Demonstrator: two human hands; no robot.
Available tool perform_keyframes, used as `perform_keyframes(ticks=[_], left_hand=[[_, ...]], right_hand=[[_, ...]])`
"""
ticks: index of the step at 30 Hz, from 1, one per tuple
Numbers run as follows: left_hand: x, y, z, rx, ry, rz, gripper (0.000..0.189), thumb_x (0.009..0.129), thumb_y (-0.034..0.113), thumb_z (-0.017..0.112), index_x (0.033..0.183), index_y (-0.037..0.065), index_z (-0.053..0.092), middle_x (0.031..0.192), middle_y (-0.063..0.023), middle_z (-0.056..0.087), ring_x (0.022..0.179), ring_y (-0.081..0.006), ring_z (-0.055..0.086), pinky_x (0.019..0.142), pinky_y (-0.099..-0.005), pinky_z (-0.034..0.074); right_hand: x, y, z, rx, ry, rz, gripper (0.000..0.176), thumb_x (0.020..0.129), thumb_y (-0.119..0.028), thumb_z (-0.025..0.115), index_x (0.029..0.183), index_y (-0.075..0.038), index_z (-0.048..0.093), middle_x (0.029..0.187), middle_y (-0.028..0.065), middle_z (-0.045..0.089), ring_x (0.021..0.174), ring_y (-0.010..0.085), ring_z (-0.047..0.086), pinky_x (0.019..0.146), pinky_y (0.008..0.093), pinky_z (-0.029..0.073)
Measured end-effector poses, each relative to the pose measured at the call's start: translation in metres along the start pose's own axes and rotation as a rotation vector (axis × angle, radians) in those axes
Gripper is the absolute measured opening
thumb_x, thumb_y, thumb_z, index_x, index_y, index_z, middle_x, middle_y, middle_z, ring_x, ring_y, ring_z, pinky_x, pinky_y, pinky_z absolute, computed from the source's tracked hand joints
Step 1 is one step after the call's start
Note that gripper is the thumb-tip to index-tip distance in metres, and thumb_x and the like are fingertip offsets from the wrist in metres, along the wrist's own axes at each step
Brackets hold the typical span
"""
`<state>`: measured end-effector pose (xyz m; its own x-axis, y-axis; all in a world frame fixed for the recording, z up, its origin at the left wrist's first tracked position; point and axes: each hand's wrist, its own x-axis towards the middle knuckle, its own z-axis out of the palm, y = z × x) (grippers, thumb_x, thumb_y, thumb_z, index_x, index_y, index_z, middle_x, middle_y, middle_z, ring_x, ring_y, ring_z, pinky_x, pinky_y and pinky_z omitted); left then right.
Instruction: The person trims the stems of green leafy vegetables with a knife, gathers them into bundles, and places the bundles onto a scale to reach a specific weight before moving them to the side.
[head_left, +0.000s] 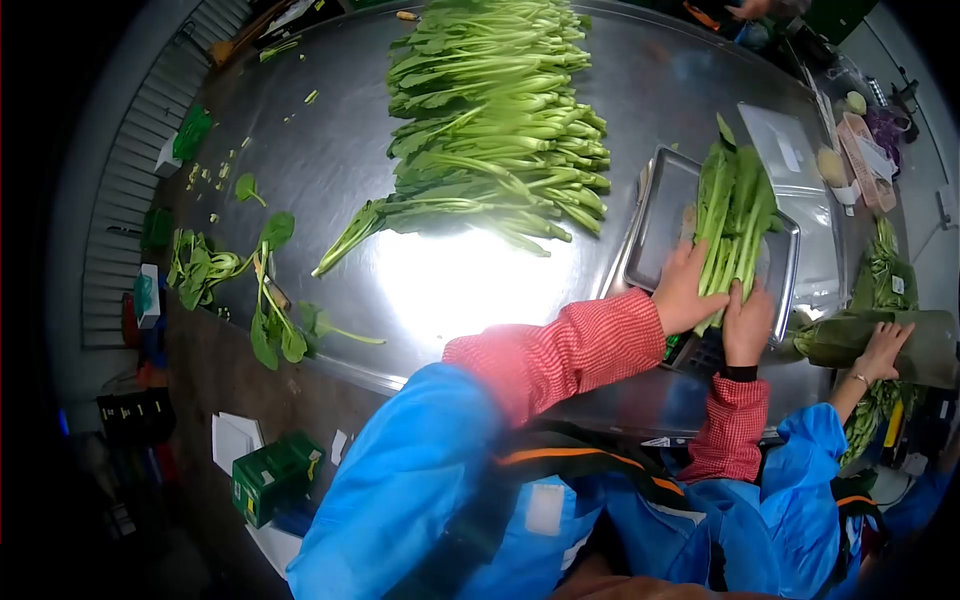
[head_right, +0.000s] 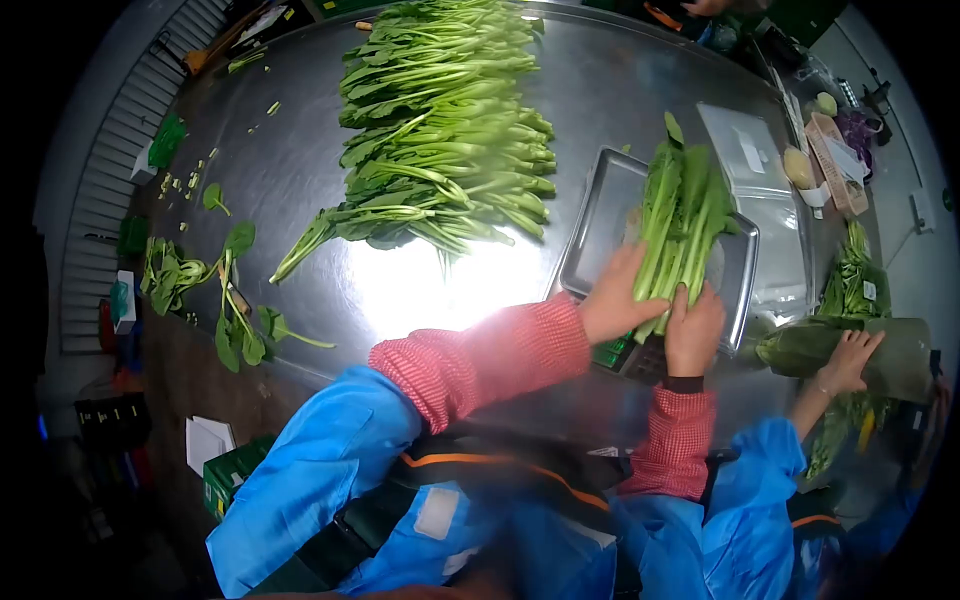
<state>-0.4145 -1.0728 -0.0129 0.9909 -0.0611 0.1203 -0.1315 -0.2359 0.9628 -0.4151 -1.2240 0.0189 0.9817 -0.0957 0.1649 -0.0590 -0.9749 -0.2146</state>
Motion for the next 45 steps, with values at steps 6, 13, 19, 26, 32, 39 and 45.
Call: perform_keyframes(ticks=[6,13,19,26,32,39,45], left_hand=[[-0.047,0.018,-0.085,-0.423,0.031,-0.120,0.051,0.083,0.014,0.068,0.128,-0.002,0.050,0.125,-0.0204,0.054,0.118,-0.0283,0.054,0.096,-0.0366,0.047],[-0.107,-0.039,-0.163,-0.368,0.306,-0.344,0.032,0.091,0.011,0.061,0.121,0.000,0.056,0.094,-0.0037,0.061,0.081,-0.0113,0.056,0.072,-0.0232,0.048],[-0.139,-0.038,-0.215,-0.525,0.372,-0.551,0.030,0.092,0.011,0.059,0.119,0.001,0.057,0.101,-0.0063,0.062,0.090,-0.0150,0.059,0.082,-0.0273,0.049],[-0.154,-0.072,-0.242,-0.487,0.368,-0.577,0.038,0.092,0.016,0.059,0.125,-0.002,0.052,0.099,-0.0087,0.062,0.091,-0.0169,0.061,0.083,-0.0314,0.050],[-0.145,-0.031,-0.235,-0.794,0.221,-0.460,0.046,0.095,0.022,0.056,0.133,0.000,0.043,0.109,-0.0090,0.061,0.100,-0.0202,0.059,0.091,-0.0365,0.046],[-0.168,-0.038,-0.224,-0.953,0.081,-0.514,0.047,0.098,0.027,0.049,0.136,0.003,0.038,0.117,-0.0133,0.058,0.107,-0.0264,0.058,0.095,-0.0417,0.045],[-0.183,-0.017,-0.214,-0.839,0.025,-0.591,0.040,0.100,0.034,0.044,0.113,-0.001,0.055,0.104,-0.0139,0.062,0.102,-0.0281,0.061,0.095,-0.0437,0.046]], right_hand=[[-0.001,-0.096,-0.041,0.187,0.395,-0.492,0.037,0.082,-0.022,0.069,0.112,-0.001,0.060,0.101,0.0183,0.060,0.095,0.0358,0.055,0.083,0.0456,0.044],[0.040,-0.274,0.041,0.297,0.139,-0.837,0.053,0.071,-0.019,0.074,0.118,-0.003,0.055,0.097,0.0153,0.056,0.093,0.0325,0.056,0.079,0.0417,0.047],[0.036,-0.331,0.122,-0.093,0.292,-0.709,0.013,0.079,-0.018,0.059,0.089,-0.011,0.060,0.078,0.0040,0.059,0.071,0.0201,0.060,0.059,0.0365,0.044],[-0.011,-0.326,0.054,0.014,0.262,-0.809,0.007,0.075,-0.015,0.060,0.074,-0.009,0.056,0.068,0.0039,0.059,0.060,0.0183,0.061,0.047,0.0316,0.043],[-0.051,-0.270,-0.031,0.388,0.030,-0.645,0.021,0.081,-0.022,0.066,0.085,-0.006,0.053,0.073,0.0085,0.061,0.065,0.0253,0.064,0.053,0.0352,0.051],[-0.117,-0.220,-0.012,0.464,-0.071,-0.490,0.024,0.083,-0.026,0.065,0.090,-0.006,0.054,0.075,0.0095,0.061,0.065,0.0272,0.064,0.053,0.0369,0.049],[-0.085,-0.155,-0.065,0.538,0.121,-0.134,0.034,0.085,-0.022,0.068,0.109,0.000,0.059,0.085,0.0203,0.067,0.074,0.0344,0.068,0.064,0.0386,0.053]])
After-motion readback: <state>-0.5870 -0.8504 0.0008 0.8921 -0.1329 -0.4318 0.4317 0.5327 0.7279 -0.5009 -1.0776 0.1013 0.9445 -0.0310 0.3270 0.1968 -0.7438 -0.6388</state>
